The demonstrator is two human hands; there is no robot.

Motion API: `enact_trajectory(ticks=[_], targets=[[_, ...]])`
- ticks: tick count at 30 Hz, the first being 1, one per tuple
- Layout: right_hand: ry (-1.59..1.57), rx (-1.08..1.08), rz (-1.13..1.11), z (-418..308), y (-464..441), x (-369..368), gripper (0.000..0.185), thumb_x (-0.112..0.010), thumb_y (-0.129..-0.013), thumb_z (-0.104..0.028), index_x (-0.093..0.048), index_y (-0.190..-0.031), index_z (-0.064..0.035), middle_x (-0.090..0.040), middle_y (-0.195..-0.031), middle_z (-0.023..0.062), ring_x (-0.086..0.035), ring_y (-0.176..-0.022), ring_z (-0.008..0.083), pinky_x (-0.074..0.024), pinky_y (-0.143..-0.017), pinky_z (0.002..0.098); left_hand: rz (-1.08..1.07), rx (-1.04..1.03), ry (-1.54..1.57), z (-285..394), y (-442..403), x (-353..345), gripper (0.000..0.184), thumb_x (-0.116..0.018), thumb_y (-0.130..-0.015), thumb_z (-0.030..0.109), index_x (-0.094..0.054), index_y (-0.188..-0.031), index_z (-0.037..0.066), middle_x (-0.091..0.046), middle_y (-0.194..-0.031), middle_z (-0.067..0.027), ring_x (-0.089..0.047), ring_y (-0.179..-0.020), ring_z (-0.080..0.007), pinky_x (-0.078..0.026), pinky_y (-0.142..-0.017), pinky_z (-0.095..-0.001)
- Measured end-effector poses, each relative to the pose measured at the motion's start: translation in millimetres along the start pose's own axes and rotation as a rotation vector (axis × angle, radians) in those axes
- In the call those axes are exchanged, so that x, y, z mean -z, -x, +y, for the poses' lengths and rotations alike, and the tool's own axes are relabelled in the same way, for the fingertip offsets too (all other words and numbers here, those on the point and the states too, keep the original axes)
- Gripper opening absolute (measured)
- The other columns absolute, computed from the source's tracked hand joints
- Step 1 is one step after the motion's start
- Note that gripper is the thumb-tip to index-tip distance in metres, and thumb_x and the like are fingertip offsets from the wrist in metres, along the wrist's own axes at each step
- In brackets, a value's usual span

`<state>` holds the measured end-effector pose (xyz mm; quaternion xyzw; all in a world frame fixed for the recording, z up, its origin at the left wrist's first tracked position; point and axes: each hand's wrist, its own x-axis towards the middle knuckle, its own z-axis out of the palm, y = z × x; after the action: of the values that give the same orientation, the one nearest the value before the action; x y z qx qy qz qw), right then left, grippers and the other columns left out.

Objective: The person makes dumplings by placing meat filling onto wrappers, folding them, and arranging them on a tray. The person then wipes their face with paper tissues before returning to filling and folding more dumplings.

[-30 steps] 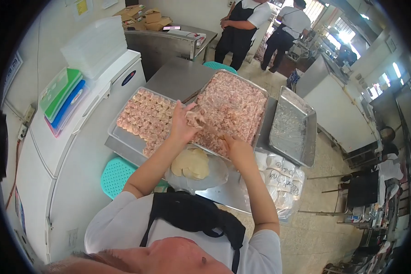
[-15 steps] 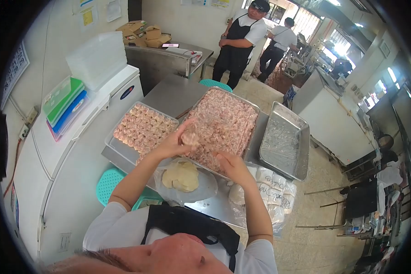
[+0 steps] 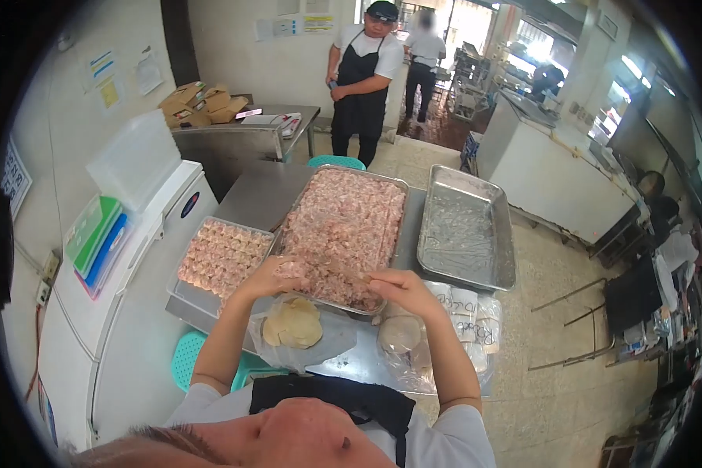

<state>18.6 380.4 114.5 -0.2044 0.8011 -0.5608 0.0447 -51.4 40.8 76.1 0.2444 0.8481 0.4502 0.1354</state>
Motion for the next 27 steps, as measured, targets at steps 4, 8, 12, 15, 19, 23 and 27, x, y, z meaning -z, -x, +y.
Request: enact_trajectory(ticks=[4, 8, 12, 15, 19, 23, 27], targets=[[-0.349, 0.191, -0.213, -25.3, 7.7, 25.1, 0.029, -0.063, -0.092, -0.017, -0.065, -0.113, 0.0021, -0.063, -0.085, 0.0034, -0.049, -0.065, 0.0063, -0.0389, -0.055, 0.0219, 0.136, -0.054, -0.026, 3.9, -0.4, -7.5, 0.062, -0.077, -0.074, 0.039, -0.057, -0.119, 0.002, -0.059, -0.119, -0.0227, -0.056, -0.113, -0.0342, -0.042, -0.097, -0.0392], [-0.028, -0.094, -0.004, -12.6, -12.9, 7.2, 0.031, -0.058, -0.095, -0.023, -0.064, -0.113, 0.0015, -0.065, -0.085, 0.0045, -0.057, -0.072, 0.0115, -0.0463, -0.066, 0.0261, 0.010, 0.182, 0.110, 45.5, 2.4, -11.4, 0.066, -0.077, -0.074, 0.039, -0.054, -0.124, 0.002, -0.056, -0.124, -0.0228, -0.055, -0.115, -0.0338, -0.040, -0.099, -0.0396], [0.136, 0.048, -0.142, -8.0, -14.4, -4.4, 0.034, -0.059, -0.094, -0.029, -0.064, -0.114, -0.0013, -0.061, -0.072, 0.0052, -0.054, -0.064, 0.0100, -0.0450, -0.060, 0.0270, 0.051, -0.250, 0.006, 45.7, -2.5, -17.9, 0.061, -0.081, -0.072, 0.024, -0.054, -0.123, 0.005, -0.059, -0.120, -0.0140, -0.054, -0.114, -0.0252, -0.041, -0.098, -0.0361], [0.347, 0.161, -0.144, -5.4, -16.7, -18.4, 0.034, -0.060, -0.093, -0.028, -0.065, -0.112, -0.0005, -0.067, -0.080, 0.0103, -0.060, -0.070, 0.0129, -0.0483, -0.065, 0.0284, 0.004, -0.251, 0.051, 15.6, -12.5, -26.2, 0.056, -0.081, -0.070, 0.025, -0.058, -0.117, 0.005, -0.059, -0.120, -0.0137, -0.054, -0.114, -0.0252, -0.040, -0.099, -0.0367], [0.271, 0.020, -0.276, 19.1, -26.0, -27.4, 0.032, -0.060, -0.092, -0.027, -0.065, -0.113, -0.0032, -0.068, -0.095, 0.0141, -0.065, -0.082, 0.0214, -0.0498, -0.074, 0.0311, 0.080, -0.299, -0.231, 5.9, -9.6, -28.5, 0.055, -0.078, -0.071, 0.034, -0.061, -0.117, 0.008, -0.063, -0.114, -0.0175, -0.059, -0.106, -0.0319, -0.044, -0.094, -0.0353], [0.534, -0.007, -0.128, -0.5, -29.6, -28.2, 0.029, -0.059, -0.092, -0.026, -0.065, -0.113, -0.0081, -0.066, -0.103, 0.0148, -0.066, -0.087, 0.0315, -0.0504, -0.077, 0.0374, -0.019, -0.030, -0.127, 9.3, -25.8, -23.3, 0.052, -0.077, -0.070, 0.036, -0.064, -0.111, 0.007, -0.067, -0.105, -0.0160, -0.063, -0.098, -0.0295, -0.048, -0.087, -0.0352], [0.679, 0.254, 0.159, 53.1, -39.1, -60.2, 0.022, -0.056, -0.092, -0.026, -0.064, -0.110, -0.0150, -0.064, -0.090, 0.0128, -0.063, -0.078, 0.0347, -0.0496, -0.069, 0.0460, 0.105, 0.037, 0.047, -21.7, -31.9, -27.5, 0.051, -0.076, -0.072, 0.036, -0.064, -0.111, 0.005, -0.068, -0.103, -0.0150, -0.064, -0.097, -0.0271, -0.049, -0.084, -0.0368]])
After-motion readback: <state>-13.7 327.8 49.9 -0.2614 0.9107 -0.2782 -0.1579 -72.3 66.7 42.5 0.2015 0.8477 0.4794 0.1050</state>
